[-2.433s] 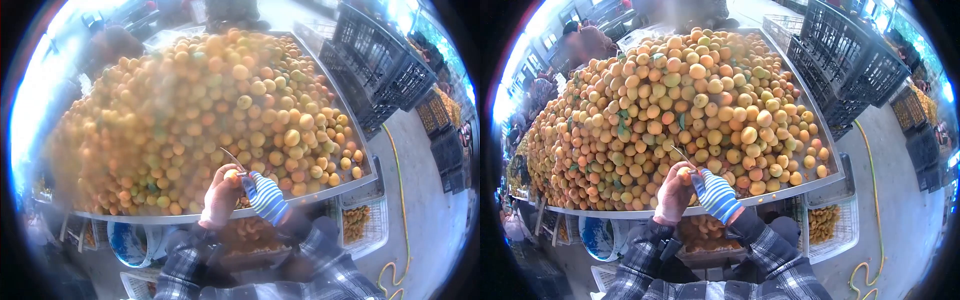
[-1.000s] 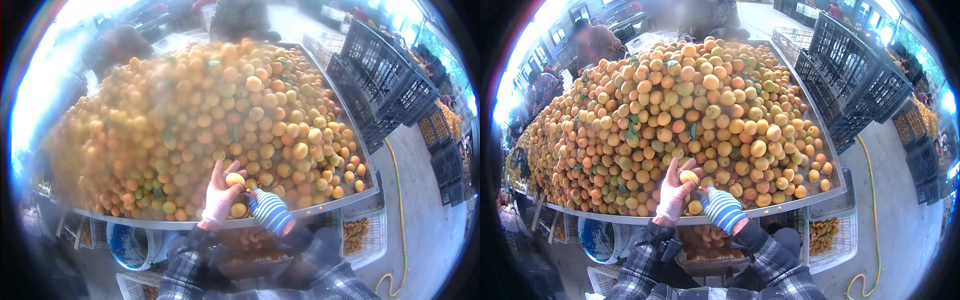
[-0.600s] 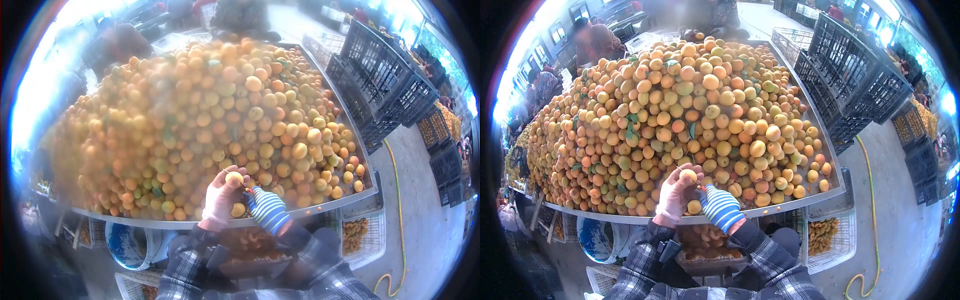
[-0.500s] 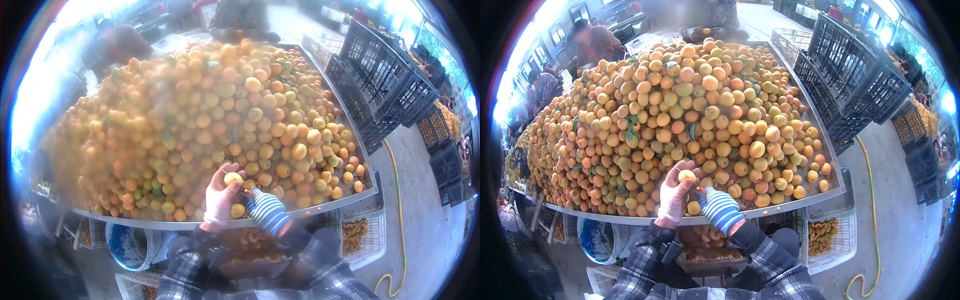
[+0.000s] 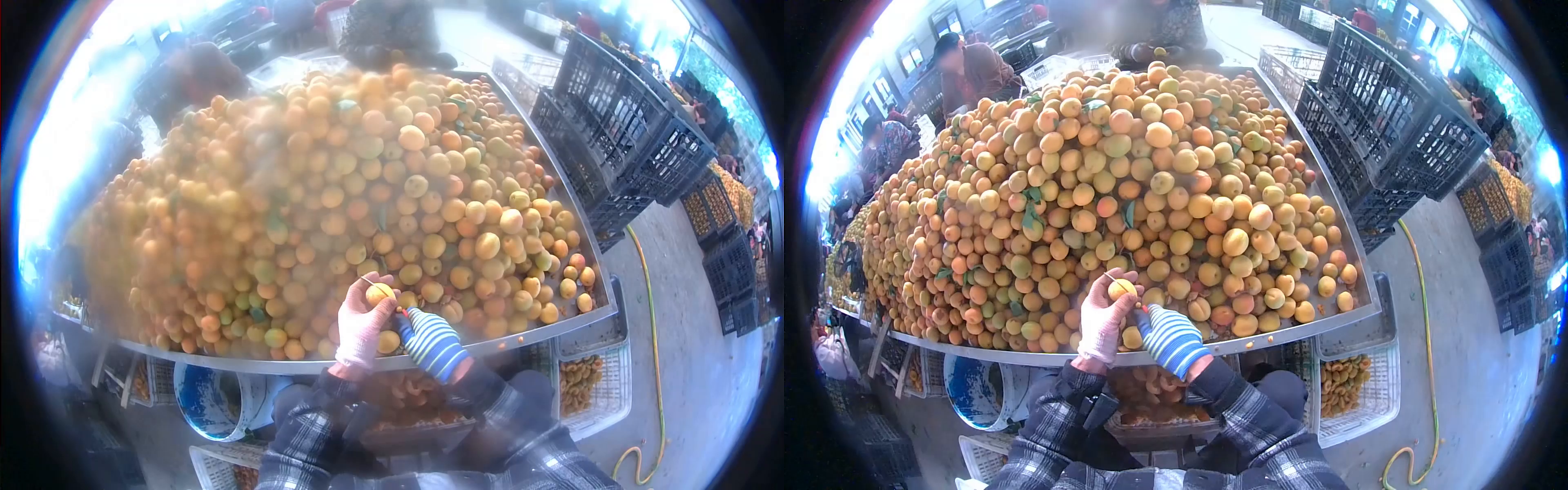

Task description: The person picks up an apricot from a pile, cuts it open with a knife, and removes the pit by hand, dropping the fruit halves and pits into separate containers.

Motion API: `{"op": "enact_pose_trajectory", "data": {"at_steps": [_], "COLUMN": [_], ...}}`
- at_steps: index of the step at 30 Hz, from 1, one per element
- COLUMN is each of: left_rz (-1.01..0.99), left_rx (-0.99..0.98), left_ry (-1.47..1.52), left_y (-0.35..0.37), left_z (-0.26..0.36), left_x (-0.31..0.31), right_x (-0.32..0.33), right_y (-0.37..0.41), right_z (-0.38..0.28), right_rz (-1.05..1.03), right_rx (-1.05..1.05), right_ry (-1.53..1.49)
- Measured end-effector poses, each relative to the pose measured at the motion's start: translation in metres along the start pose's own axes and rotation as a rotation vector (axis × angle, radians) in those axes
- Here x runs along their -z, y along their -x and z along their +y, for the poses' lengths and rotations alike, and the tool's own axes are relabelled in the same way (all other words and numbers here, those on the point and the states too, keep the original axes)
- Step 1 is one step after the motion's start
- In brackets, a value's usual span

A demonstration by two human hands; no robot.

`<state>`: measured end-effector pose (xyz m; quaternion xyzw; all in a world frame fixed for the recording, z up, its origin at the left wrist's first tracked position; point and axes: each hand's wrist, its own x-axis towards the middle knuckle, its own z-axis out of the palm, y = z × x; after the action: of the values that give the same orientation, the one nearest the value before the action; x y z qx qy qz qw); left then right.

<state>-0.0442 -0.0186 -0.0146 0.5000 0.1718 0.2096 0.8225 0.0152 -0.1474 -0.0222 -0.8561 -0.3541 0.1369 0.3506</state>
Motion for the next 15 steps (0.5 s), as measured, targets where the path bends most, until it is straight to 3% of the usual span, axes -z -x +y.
{"op": "enact_pose_trajectory", "data": {"at_steps": [1,3,5,7,9,11,13,15], "left_rz": [-0.009,-0.003,-0.002,0.067,0.167,0.196,0.219,0.186], "left_rx": [-0.009,0.011,0.030,0.107,0.180,0.138,0.163,0.155], "left_ry": [-0.009,0.016,0.043,0.250,0.392,0.541,0.422,0.184], "left_y": [0.000,0.002,0.002,-0.001,-0.013,-0.016,-0.016,-0.012], "left_z": [0.001,0.008,0.010,0.010,0.006,0.002,0.007,0.003], "left_x": [0.000,-0.004,-0.007,-0.005,0.012,0.023,0.021,0.016], "right_x": [-0.004,-0.005,0.004,0.015,0.016,0.040,0.049,0.046], "right_y": [-0.002,-0.004,0.000,0.002,0.000,-0.003,0.000,-0.002], "right_z": [0.005,0.010,0.009,0.006,0.013,0.011,0.009,0.008], "right_rz": [0.000,-0.192,-0.252,-0.376,-0.322,-0.438,-0.353,-0.078], "right_rx": [0.000,-0.059,-0.098,-0.170,-0.120,-0.098,-0.024,-0.087], "right_ry": [0.000,-0.756,-0.764,-0.780,-0.700,-0.324,-0.411,-0.653]}}
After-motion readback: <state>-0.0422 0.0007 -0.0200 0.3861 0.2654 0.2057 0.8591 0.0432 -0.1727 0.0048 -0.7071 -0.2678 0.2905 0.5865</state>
